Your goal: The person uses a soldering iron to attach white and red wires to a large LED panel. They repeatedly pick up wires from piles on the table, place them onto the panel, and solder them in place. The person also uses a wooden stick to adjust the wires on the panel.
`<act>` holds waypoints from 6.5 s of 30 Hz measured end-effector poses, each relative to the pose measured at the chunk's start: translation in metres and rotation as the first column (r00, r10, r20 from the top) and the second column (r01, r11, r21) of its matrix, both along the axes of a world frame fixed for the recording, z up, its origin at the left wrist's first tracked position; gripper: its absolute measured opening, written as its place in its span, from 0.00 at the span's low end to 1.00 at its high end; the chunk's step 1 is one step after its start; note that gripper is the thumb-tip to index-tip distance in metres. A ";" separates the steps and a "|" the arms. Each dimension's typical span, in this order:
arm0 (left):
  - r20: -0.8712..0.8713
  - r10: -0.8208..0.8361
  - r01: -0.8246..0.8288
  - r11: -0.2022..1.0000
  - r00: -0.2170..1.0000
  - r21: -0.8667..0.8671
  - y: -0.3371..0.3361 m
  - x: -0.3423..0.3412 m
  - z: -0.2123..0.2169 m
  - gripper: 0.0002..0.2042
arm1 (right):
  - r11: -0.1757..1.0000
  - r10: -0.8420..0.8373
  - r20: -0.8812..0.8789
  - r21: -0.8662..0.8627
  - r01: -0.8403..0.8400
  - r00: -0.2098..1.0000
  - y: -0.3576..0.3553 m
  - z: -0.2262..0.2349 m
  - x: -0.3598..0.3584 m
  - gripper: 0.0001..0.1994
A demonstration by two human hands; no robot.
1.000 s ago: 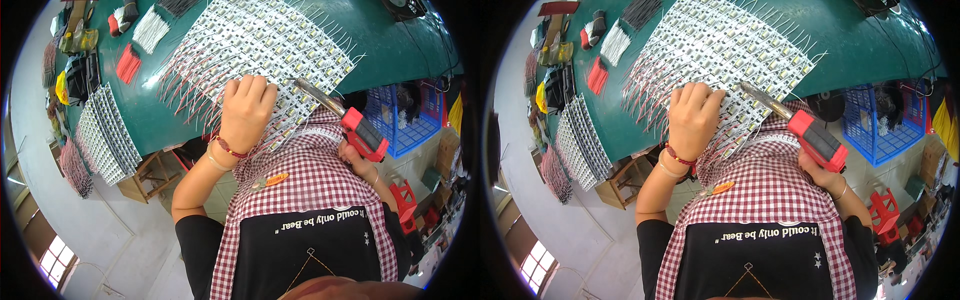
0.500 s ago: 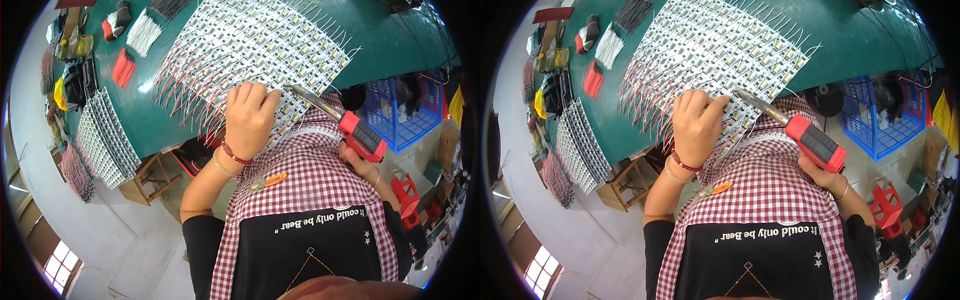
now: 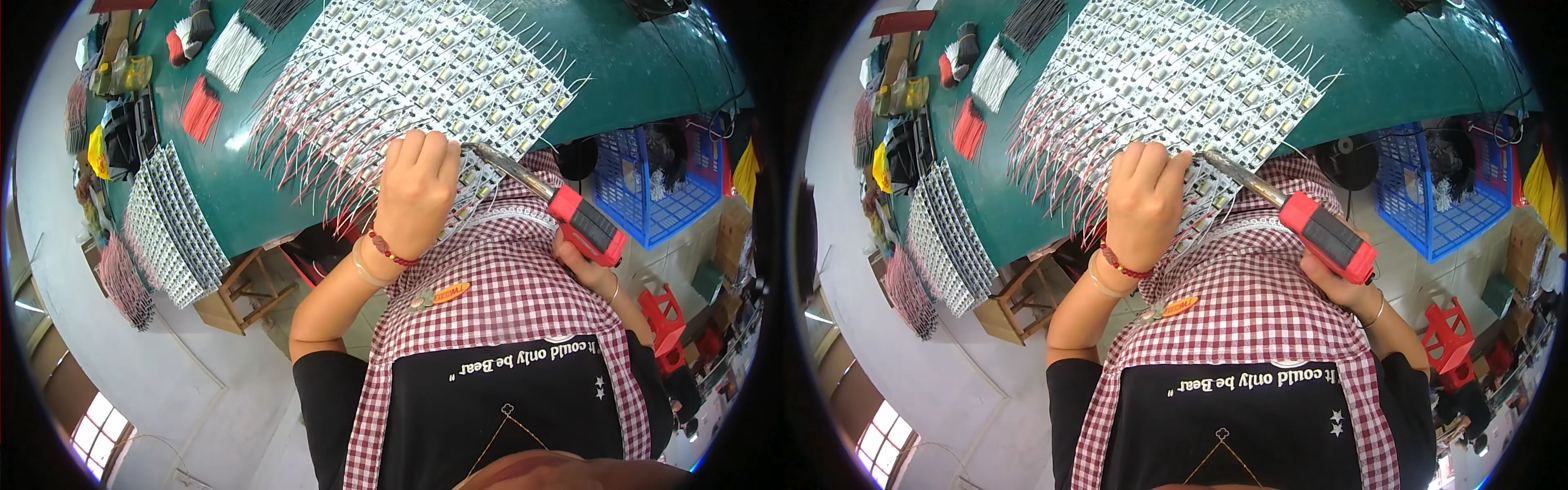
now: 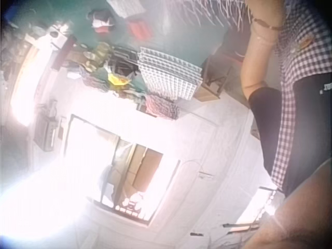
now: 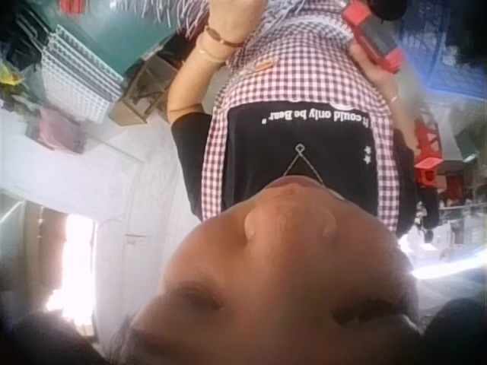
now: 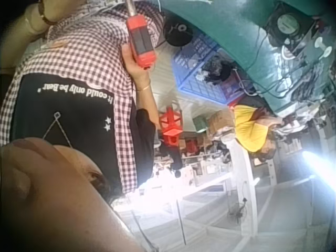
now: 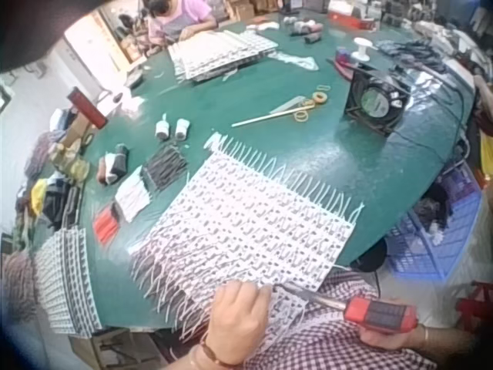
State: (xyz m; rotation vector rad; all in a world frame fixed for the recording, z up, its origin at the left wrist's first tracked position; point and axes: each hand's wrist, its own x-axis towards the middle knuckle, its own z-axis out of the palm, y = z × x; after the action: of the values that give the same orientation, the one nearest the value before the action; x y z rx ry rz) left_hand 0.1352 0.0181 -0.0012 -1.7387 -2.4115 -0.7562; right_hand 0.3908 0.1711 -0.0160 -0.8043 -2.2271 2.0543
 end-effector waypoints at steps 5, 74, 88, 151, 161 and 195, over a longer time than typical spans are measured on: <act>-0.017 -0.026 0.025 0.998 1.000 -0.057 -0.002 -0.001 0.003 0.12 | 0.999 -0.002 -0.023 -0.039 0.001 1.000 0.000 -0.001 0.005 0.05; -0.256 0.022 0.005 0.994 0.966 0.105 -0.012 0.014 0.024 0.11 | 0.998 -0.042 -0.020 -0.049 0.041 0.999 -0.004 -0.009 0.034 0.10; -0.088 -0.017 0.020 0.999 0.996 0.028 -0.006 0.028 -0.009 0.10 | 0.999 -0.011 -0.016 0.037 0.012 1.000 -0.001 -0.013 0.044 0.06; -0.240 0.658 -0.698 0.697 0.714 -0.164 -0.061 -0.248 -0.018 0.08 | 0.520 -0.444 -0.381 -0.847 -0.113 0.811 0.067 -0.007 -0.167 0.18; -0.396 0.518 -0.555 0.831 0.758 0.024 -0.071 -0.242 -0.035 0.05 | 0.563 -0.421 -0.350 -0.824 -0.062 0.837 0.067 -0.001 -0.167 0.17; -0.272 0.592 -0.601 0.797 0.758 0.061 -0.082 -0.241 -0.024 0.02 | 0.601 -0.425 -0.381 -0.797 -0.060 0.821 0.061 0.008 -0.166 0.15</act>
State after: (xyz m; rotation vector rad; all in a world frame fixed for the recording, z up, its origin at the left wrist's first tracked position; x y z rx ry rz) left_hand -0.1061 -0.0637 -0.0254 -0.8774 -2.5384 -0.3548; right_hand 0.2251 0.2316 -0.0077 -0.3227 -0.8317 2.6749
